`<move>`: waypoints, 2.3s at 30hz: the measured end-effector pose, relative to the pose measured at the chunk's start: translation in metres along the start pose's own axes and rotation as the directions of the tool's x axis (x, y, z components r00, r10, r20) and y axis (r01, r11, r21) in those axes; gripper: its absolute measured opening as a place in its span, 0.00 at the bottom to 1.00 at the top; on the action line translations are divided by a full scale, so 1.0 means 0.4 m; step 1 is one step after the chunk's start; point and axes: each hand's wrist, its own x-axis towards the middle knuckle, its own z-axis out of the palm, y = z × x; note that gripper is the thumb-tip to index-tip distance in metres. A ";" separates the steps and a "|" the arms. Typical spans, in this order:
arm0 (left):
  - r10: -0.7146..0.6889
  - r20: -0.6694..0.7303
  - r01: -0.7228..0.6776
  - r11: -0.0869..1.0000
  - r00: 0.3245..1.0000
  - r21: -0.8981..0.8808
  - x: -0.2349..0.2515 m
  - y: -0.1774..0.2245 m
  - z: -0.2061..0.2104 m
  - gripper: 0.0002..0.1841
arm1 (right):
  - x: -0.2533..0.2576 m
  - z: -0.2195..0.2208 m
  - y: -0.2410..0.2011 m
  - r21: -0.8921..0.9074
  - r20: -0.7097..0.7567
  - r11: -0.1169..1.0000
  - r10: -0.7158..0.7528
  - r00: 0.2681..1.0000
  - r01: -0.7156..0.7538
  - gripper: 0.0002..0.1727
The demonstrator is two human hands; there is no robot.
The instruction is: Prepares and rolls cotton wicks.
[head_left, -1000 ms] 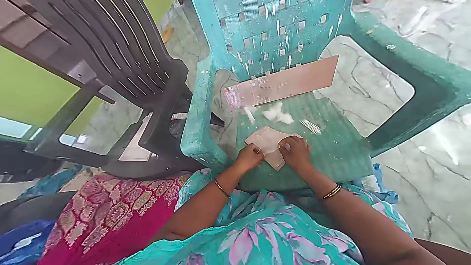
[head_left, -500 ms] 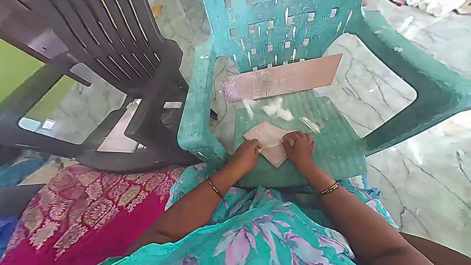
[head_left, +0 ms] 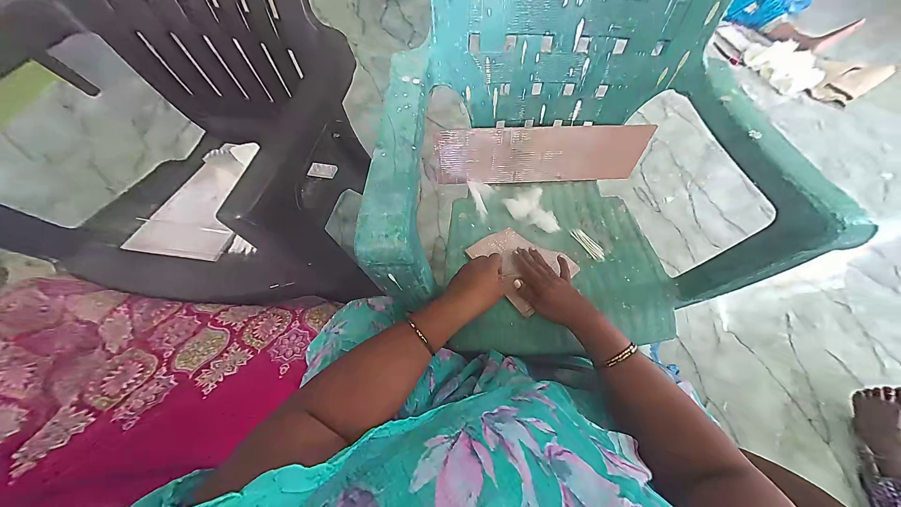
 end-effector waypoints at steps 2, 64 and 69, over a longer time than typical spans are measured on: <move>-0.007 0.031 0.007 1.000 1.000 -0.003 -0.001 -0.005 -0.005 0.16 | -0.017 -0.001 -0.003 -0.057 0.096 0.998 0.011 0.995 -0.005 0.39; 0.117 0.267 -0.144 0.986 0.956 0.086 -0.064 0.008 0.008 0.12 | -0.244 -0.039 0.017 -0.071 -0.003 0.993 -0.100 0.995 0.099 0.33; 0.141 0.280 -0.161 0.985 0.950 0.053 -0.075 0.018 0.004 0.13 | -0.247 -0.004 0.020 -0.080 -0.402 0.997 -0.018 0.915 -0.016 0.16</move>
